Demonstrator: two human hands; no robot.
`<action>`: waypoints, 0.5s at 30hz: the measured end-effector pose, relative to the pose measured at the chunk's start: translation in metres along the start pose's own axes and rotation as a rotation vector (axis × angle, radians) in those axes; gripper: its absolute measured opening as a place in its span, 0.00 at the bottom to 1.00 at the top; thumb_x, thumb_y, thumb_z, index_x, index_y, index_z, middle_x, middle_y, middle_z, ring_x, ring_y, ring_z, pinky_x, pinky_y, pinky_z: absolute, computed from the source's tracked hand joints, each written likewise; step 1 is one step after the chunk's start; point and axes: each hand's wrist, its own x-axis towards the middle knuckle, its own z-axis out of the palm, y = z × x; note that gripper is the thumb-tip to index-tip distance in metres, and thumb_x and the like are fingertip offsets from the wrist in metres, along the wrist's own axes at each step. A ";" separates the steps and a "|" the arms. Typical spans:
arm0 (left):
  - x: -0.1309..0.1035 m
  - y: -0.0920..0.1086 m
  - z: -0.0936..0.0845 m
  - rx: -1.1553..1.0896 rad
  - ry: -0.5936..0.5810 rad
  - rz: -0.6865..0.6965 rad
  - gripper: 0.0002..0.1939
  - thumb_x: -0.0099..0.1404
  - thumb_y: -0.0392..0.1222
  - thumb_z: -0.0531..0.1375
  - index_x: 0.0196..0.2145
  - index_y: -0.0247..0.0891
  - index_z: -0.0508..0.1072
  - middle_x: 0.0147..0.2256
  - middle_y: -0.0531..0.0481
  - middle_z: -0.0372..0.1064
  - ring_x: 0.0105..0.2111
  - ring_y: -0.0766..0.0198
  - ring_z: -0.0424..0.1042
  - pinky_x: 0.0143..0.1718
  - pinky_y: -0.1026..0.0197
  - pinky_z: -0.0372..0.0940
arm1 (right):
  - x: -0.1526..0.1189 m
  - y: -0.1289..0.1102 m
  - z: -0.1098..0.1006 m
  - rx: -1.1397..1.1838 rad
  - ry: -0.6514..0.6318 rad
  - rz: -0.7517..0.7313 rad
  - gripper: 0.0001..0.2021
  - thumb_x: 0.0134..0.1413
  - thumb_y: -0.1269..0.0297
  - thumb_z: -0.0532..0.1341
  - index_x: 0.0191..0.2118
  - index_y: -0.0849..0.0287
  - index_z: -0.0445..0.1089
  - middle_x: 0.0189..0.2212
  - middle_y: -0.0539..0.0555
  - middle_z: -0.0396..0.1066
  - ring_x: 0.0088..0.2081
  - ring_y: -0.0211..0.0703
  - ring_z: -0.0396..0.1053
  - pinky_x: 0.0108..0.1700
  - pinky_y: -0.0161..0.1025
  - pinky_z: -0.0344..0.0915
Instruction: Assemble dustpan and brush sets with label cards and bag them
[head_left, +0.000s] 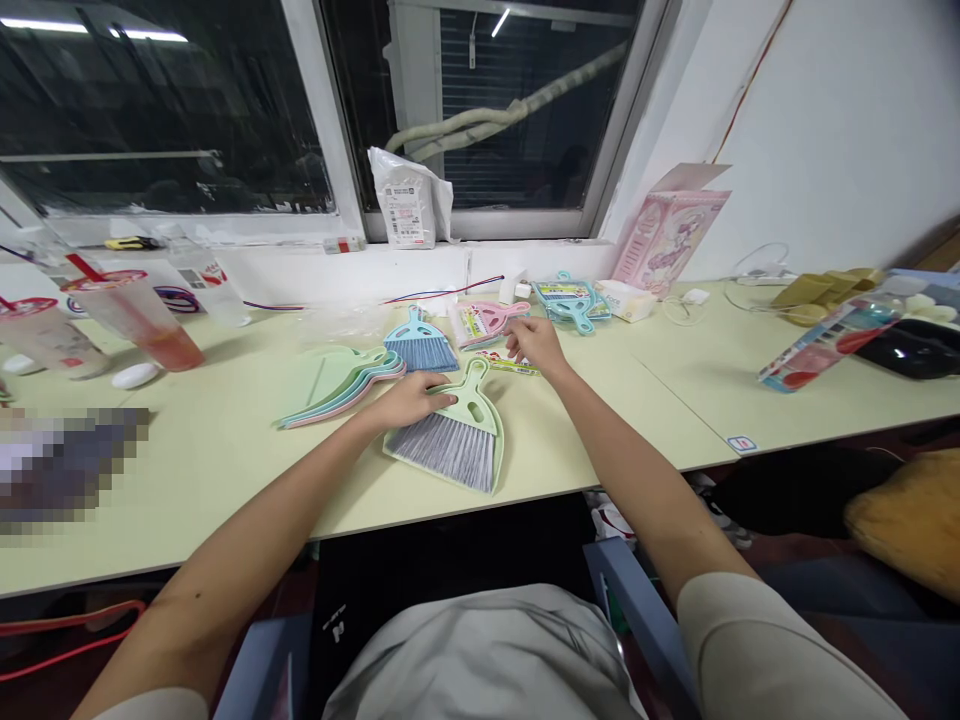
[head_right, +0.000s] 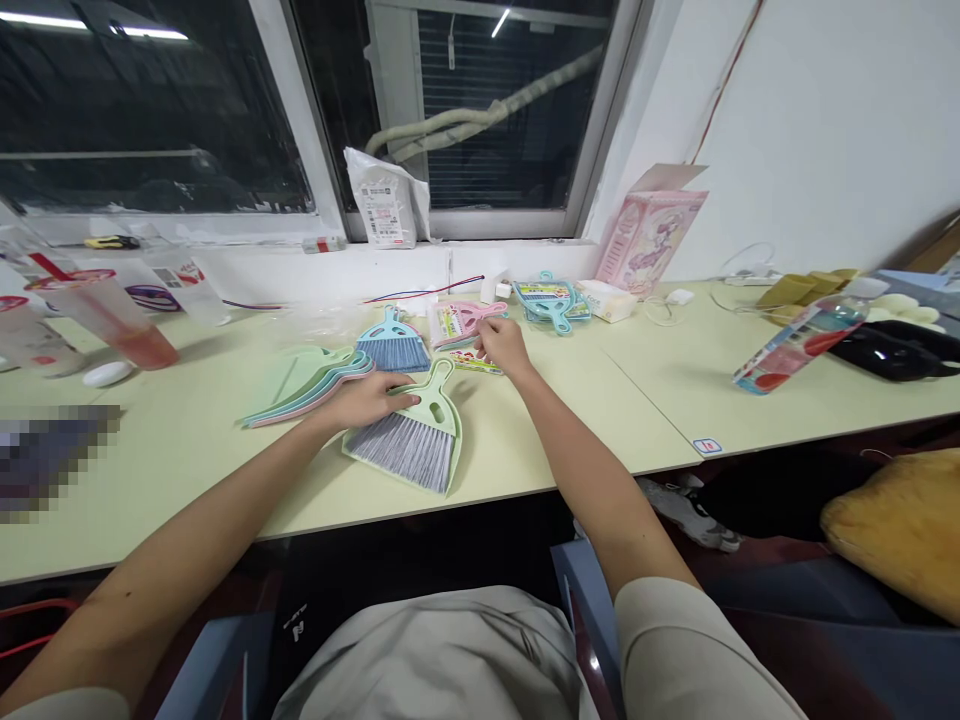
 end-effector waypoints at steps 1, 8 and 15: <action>0.000 -0.001 0.000 0.044 0.002 -0.012 0.17 0.66 0.55 0.59 0.31 0.38 0.73 0.31 0.51 0.71 0.33 0.59 0.67 0.35 0.59 0.57 | 0.004 0.006 -0.005 -0.093 0.053 -0.035 0.15 0.62 0.54 0.59 0.32 0.60 0.73 0.25 0.53 0.73 0.25 0.40 0.71 0.26 0.34 0.65; -0.001 -0.008 0.005 0.383 0.016 -0.061 0.18 0.65 0.51 0.58 0.21 0.41 0.64 0.21 0.52 0.62 0.22 0.62 0.59 0.28 0.55 0.46 | 0.016 0.026 -0.026 -0.691 -0.080 -0.047 0.06 0.57 0.67 0.63 0.35 0.59 0.79 0.39 0.54 0.80 0.41 0.44 0.74 0.42 0.36 0.65; -0.001 -0.016 0.003 0.582 0.047 -0.031 0.16 0.65 0.48 0.56 0.21 0.42 0.64 0.21 0.49 0.64 0.22 0.59 0.62 0.29 0.55 0.46 | 0.027 0.031 -0.055 -0.997 -0.185 0.337 0.21 0.51 0.52 0.71 0.46 0.63 0.78 0.50 0.66 0.77 0.46 0.53 0.75 0.42 0.39 0.68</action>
